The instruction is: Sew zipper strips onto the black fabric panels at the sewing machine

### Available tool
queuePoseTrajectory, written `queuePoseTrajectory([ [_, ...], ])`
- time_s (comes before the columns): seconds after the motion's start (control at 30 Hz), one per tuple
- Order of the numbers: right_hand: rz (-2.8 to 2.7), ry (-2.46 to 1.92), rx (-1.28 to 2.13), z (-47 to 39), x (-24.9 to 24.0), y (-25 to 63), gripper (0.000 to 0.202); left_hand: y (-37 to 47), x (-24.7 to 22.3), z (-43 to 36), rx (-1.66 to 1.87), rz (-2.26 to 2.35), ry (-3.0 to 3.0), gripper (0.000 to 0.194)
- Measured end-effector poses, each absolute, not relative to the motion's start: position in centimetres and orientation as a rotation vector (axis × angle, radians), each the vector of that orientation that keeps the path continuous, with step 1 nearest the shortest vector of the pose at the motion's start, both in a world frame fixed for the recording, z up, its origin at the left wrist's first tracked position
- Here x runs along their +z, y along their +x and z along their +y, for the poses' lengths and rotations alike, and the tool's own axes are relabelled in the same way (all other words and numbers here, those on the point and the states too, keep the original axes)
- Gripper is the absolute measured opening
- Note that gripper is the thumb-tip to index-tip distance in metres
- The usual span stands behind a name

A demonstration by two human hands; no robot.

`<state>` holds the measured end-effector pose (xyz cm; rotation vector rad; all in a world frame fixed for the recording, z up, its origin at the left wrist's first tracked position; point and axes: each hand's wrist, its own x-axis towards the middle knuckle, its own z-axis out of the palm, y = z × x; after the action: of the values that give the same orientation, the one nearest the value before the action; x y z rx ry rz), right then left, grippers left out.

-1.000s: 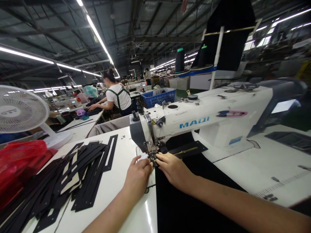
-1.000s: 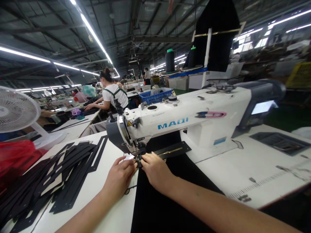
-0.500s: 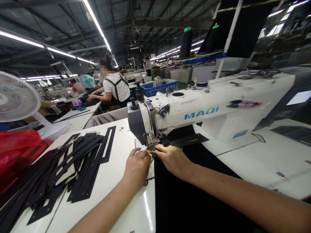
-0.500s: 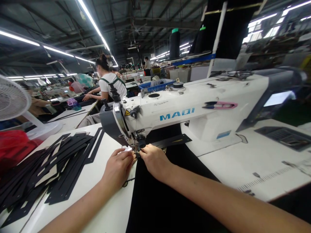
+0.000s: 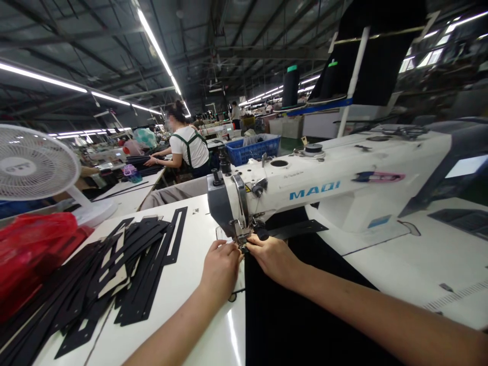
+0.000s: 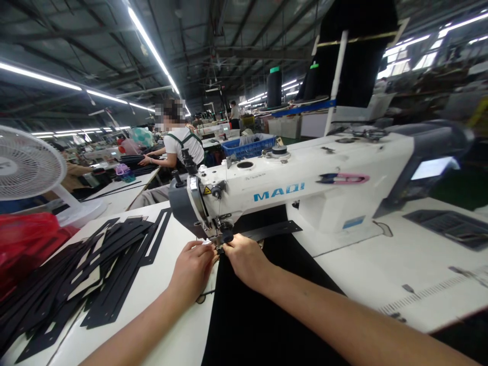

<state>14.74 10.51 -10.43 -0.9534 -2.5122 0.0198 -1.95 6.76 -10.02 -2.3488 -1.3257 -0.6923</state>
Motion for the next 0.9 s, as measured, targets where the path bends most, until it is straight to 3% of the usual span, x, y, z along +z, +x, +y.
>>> queuePoseTrajectory([
  [0.37,-2.554,-0.842,-0.022,11.8,-9.2,15.8,0.017,-2.3,-9.5,6.4,-0.750,-1.397,-2.304,0.013],
  [0.53,-2.478,-1.169,-0.345,9.1,-10.5,21.1,0.051,-2.7,-7.5,2.7,-0.746,-1.532,-2.580,0.019],
  [0.63,-2.477,-1.166,-0.445,3.5,-11.4,22.2,0.045,-2.3,-7.1,0.5,-0.705,-1.512,-2.816,0.031],
  [0.7,-2.514,-1.122,-0.303,0.2,-10.7,22.0,0.037,-1.8,-6.8,0.1,-0.688,-1.481,-2.926,0.041],
  [0.8,-2.515,-1.193,0.241,-2.0,-7.8,21.4,0.021,-1.1,-6.1,1.0,-0.754,-1.471,-3.003,0.047],
  [0.9,-2.447,-1.281,0.656,-1.6,-5.3,21.5,0.031,-0.3,-5.5,2.8,-0.753,-1.434,-3.048,0.029],
])
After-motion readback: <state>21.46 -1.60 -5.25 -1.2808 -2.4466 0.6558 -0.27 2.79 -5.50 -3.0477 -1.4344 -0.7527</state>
